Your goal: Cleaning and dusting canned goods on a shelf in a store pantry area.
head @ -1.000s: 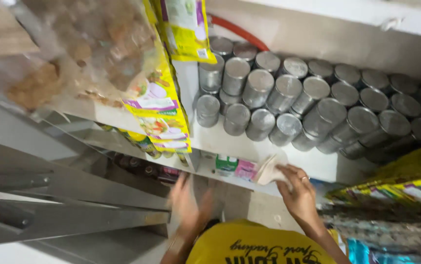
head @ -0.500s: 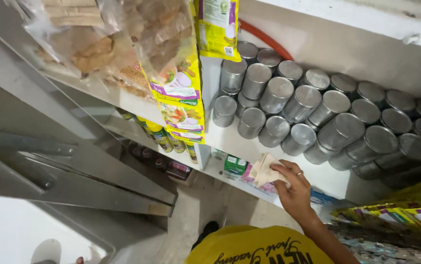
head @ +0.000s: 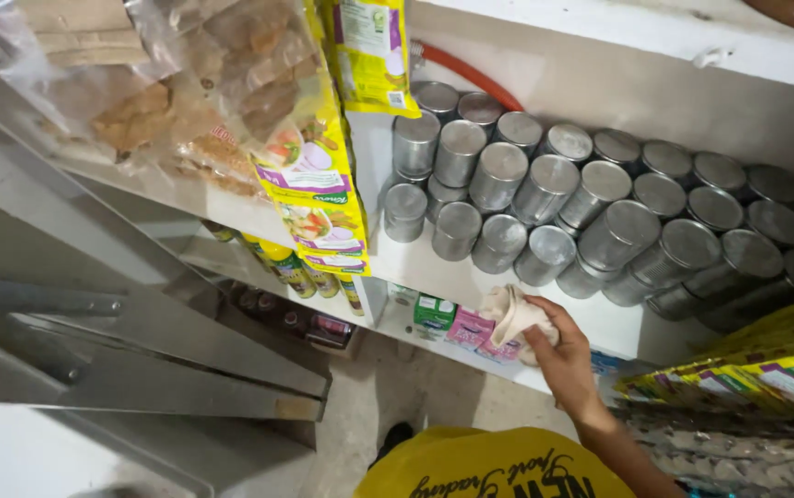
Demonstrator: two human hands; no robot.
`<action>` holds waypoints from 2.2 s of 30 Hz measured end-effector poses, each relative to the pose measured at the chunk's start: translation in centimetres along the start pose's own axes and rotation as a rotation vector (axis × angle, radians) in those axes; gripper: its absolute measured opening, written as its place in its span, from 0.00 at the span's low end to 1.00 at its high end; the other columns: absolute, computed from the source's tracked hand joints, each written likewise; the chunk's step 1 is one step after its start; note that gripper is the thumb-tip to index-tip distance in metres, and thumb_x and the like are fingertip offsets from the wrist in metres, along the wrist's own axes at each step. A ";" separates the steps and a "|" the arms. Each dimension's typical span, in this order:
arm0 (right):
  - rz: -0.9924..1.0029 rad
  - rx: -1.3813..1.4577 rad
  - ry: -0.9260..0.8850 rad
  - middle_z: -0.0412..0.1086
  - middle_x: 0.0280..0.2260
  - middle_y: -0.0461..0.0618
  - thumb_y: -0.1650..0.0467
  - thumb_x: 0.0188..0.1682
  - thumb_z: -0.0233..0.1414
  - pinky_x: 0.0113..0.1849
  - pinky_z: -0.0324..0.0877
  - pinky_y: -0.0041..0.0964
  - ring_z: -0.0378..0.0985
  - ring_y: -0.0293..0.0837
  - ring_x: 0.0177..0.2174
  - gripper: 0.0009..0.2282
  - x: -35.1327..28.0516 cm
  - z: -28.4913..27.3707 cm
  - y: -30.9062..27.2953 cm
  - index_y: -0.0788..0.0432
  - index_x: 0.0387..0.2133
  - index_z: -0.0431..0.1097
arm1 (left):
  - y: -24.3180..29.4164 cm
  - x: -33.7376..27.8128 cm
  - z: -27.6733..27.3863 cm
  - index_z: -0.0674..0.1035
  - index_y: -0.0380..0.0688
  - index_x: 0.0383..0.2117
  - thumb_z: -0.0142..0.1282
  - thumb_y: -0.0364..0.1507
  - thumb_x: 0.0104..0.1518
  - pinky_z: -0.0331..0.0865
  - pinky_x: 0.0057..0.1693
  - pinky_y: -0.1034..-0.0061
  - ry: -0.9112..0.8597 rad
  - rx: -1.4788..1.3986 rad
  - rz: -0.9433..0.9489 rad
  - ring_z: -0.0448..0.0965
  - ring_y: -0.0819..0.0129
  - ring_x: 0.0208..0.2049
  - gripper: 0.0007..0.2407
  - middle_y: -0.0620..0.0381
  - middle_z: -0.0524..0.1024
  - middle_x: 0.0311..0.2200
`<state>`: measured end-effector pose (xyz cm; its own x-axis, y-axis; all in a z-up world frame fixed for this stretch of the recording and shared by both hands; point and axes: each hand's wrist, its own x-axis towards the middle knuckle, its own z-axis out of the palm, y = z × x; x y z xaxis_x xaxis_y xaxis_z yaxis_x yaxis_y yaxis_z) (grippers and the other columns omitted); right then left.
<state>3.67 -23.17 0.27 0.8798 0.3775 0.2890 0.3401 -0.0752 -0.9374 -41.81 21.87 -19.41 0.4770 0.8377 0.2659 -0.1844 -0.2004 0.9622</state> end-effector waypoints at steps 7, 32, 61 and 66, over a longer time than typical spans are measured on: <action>-0.236 -0.130 -0.071 0.71 0.51 0.54 0.75 0.52 0.53 0.53 0.65 0.35 0.72 0.46 0.51 0.15 1.3 1.2 -5.3 0.61 0.54 0.72 | 18.1 1.4 32.0 0.75 0.39 0.51 0.76 0.32 0.37 0.78 0.50 0.65 -0.252 0.078 -0.088 0.85 0.61 0.43 0.31 0.50 0.82 0.45; -0.590 -0.726 -0.200 0.74 0.40 0.52 0.73 0.40 0.63 0.46 0.70 0.48 0.76 0.54 0.44 0.10 4.1 -1.9 -7.5 0.56 0.36 0.78 | 18.0 5.0 50.3 0.76 0.37 0.52 0.77 0.43 0.31 0.72 0.56 0.59 -0.760 0.279 0.549 0.79 0.46 0.49 0.38 0.43 0.79 0.48; 0.778 0.591 0.122 0.74 0.48 0.57 0.58 0.58 0.39 0.44 0.75 0.45 0.79 0.49 0.43 0.23 2.8 3.2 8.4 0.61 0.57 0.65 | 11.9 6.7 48.9 0.70 0.33 0.57 0.77 0.42 0.35 0.71 0.57 0.58 -0.452 0.189 0.329 0.77 0.44 0.50 0.41 0.39 0.74 0.50; 0.710 0.728 0.187 0.74 0.46 0.58 0.57 0.57 0.41 0.42 0.76 0.45 0.80 0.50 0.41 0.24 1.8 1.6 8.5 0.64 0.56 0.65 | 8.3 10.0 48.3 0.72 0.32 0.53 0.78 0.36 0.31 0.69 0.57 0.55 -0.184 0.334 0.390 0.74 0.39 0.50 0.39 0.36 0.74 0.49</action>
<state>7.62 -21.65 -7.43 0.8581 0.3094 -0.4097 -0.5061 0.3753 -0.7765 2.97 4.03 -5.89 0.5757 0.5722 0.5840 -0.1092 -0.6541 0.7485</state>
